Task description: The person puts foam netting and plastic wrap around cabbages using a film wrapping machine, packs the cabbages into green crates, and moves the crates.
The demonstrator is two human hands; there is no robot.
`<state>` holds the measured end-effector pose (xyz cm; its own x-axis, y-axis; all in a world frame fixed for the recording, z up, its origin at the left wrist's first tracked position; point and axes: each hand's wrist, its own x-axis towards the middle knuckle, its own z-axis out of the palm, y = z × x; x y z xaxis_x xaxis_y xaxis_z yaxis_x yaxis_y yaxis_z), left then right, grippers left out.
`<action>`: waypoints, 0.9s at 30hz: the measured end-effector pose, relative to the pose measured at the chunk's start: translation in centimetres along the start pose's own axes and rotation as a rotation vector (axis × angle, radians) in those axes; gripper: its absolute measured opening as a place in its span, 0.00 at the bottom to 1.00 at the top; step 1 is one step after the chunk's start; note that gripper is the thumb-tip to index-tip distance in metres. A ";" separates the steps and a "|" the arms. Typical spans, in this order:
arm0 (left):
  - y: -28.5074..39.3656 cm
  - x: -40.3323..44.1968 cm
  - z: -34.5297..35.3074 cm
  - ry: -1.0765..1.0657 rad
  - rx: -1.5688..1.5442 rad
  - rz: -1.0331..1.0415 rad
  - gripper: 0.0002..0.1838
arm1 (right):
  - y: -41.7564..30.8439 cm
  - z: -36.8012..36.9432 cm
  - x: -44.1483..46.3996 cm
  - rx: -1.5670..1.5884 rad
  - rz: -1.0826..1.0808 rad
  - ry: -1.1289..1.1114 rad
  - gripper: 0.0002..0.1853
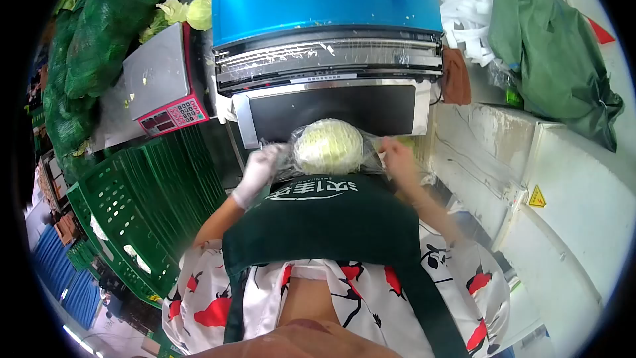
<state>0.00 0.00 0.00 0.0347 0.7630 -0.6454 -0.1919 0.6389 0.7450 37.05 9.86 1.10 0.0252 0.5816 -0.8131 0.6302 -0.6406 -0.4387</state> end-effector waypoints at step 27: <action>8.9 -2.9 1.6 -0.149 -0.920 0.428 0.26 | -20.6 8.4 -4.2 0.512 0.055 -1.271 0.46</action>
<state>-0.24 3.63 8.78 -0.1037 0.9540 -0.2813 -0.8926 0.0355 0.4495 17.45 16.34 10.33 -0.8566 -0.1290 -0.4996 0.2902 -0.9210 -0.2598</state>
